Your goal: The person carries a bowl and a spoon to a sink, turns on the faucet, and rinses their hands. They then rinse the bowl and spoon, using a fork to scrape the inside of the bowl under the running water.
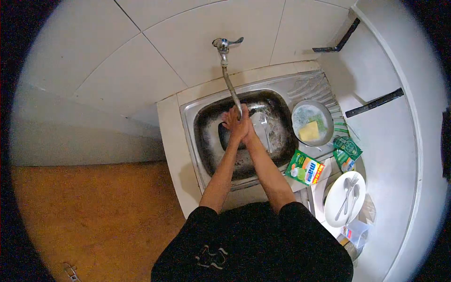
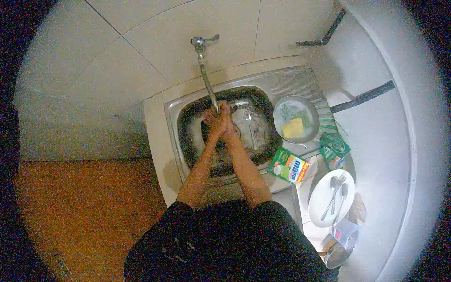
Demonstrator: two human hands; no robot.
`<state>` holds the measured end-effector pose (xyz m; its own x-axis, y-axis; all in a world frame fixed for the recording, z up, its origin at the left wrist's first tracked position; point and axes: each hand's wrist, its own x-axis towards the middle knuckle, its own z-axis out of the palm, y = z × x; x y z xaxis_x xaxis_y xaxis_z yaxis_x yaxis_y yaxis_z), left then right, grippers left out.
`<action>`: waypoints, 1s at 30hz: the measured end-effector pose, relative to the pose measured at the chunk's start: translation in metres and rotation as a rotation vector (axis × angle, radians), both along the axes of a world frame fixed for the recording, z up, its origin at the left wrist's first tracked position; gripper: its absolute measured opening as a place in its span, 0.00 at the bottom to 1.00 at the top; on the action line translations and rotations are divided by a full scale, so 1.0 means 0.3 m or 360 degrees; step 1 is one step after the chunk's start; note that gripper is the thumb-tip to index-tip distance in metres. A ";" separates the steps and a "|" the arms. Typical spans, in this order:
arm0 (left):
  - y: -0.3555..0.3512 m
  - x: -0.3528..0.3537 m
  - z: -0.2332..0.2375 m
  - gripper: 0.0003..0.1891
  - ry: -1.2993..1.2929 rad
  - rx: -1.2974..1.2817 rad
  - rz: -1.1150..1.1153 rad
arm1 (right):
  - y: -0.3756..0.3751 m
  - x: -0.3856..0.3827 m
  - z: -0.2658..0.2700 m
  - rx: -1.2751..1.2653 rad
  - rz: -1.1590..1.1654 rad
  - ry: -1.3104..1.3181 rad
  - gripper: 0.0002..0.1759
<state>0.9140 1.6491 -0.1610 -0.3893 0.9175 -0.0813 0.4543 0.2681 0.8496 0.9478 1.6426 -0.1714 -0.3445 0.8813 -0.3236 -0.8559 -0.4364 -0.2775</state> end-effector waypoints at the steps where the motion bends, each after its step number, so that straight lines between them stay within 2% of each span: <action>1: -0.001 0.011 -0.006 0.26 0.0097 0.0098 0.0041 | -0.018 -0.002 0.110 -0.0218 0.0030 -0.0058 0.28; 3: -0.003 -0.005 -0.013 0.25 0.0193 0.0189 0.0092 | -0.060 0.011 0.116 -0.0164 0.0074 0.0002 0.25; 5: 0.023 -0.058 -0.011 0.24 0.0337 0.0322 -0.0386 | -0.080 0.038 0.053 -0.0097 0.0127 0.0066 0.23; 6: 0.031 -0.059 -0.017 0.24 0.0336 0.0318 -0.0381 | -0.094 0.061 -0.071 -0.0020 0.0069 -0.0593 0.22; 7: 0.046 -0.053 -0.029 0.18 0.0034 0.0505 -0.0421 | -0.093 0.085 -0.139 0.0068 0.0007 -0.1253 0.21; 8: 0.048 -0.045 -0.037 0.14 -0.0271 0.0684 -0.0464 | -0.083 0.107 -0.127 0.0064 0.0010 -0.1258 0.21; 9: 0.034 -0.041 -0.040 0.14 -0.0277 0.0669 -0.0469 | -0.070 0.128 -0.097 0.0255 -0.0198 -0.1937 0.21; 10: 0.030 -0.037 -0.027 0.12 -0.0356 0.0278 -0.0415 | -0.045 0.151 -0.089 0.0460 -0.0420 -0.2610 0.22; 11: 0.025 -0.037 -0.015 0.10 -0.0424 -0.0118 -0.0366 | -0.018 0.171 -0.086 0.0438 -0.0426 -0.2612 0.22; 12: 0.013 -0.042 -0.001 0.10 -0.0420 -0.0122 -0.0370 | 0.018 0.190 -0.093 0.0892 -0.0390 -0.3121 0.24; 13: -0.007 -0.048 0.008 0.10 0.0079 0.0156 -0.0335 | 0.041 0.205 -0.107 0.1389 -0.0333 -0.3601 0.27; 14: -0.018 -0.057 0.019 0.11 0.0581 0.0433 -0.0291 | 0.048 0.207 -0.121 0.1388 -0.0333 -0.3597 0.27; 16: -0.013 -0.120 -0.052 0.11 0.0548 0.0334 -0.0282 | 0.058 0.205 -0.160 0.1471 0.0167 -0.3586 0.29; 17: -0.011 -0.158 -0.095 0.12 0.0507 0.0236 -0.0270 | 0.062 0.213 -0.167 0.1483 0.0173 -0.3582 0.29; 20: -0.100 -0.266 -0.099 0.15 0.0350 0.0150 -0.0178 | 0.051 0.214 -0.112 0.1437 0.0296 -0.3554 0.26; 21: -0.132 -0.292 -0.120 0.15 0.0352 0.0144 -0.0165 | 0.046 0.211 -0.080 0.1191 0.0455 -0.3557 0.24; 22: -0.162 -0.314 -0.164 0.16 0.0478 0.0013 -0.0174 | 0.042 0.209 -0.051 0.0946 0.0610 -0.3548 0.23; 24: -0.201 -0.347 -0.237 0.18 0.0602 -0.0122 -0.0175 | 0.002 0.203 0.008 0.1048 0.0720 -0.3638 0.21; 26: -0.230 -0.367 -0.301 0.22 0.0623 -0.0370 -0.0595 | -0.055 0.204 0.021 0.1133 0.0836 -0.3728 0.19; 27: -0.249 -0.376 -0.384 0.22 0.0619 -0.0372 -0.0594 | -0.081 0.210 0.023 0.1295 0.1019 -0.3619 0.18; 28: -0.269 -0.387 -0.489 0.21 0.0832 -0.0037 -0.0597 | -0.105 0.216 0.025 0.1452 0.1193 -0.3497 0.18; 29: -0.279 -0.393 -0.542 0.20 0.1040 0.0303 -0.0593 | -0.136 0.220 -0.007 0.1454 0.1194 -0.3496 0.18; 30: -0.270 -0.382 -0.490 0.20 0.1041 0.0302 -0.0592 | -0.172 0.227 -0.080 0.1534 0.1054 -0.3514 0.18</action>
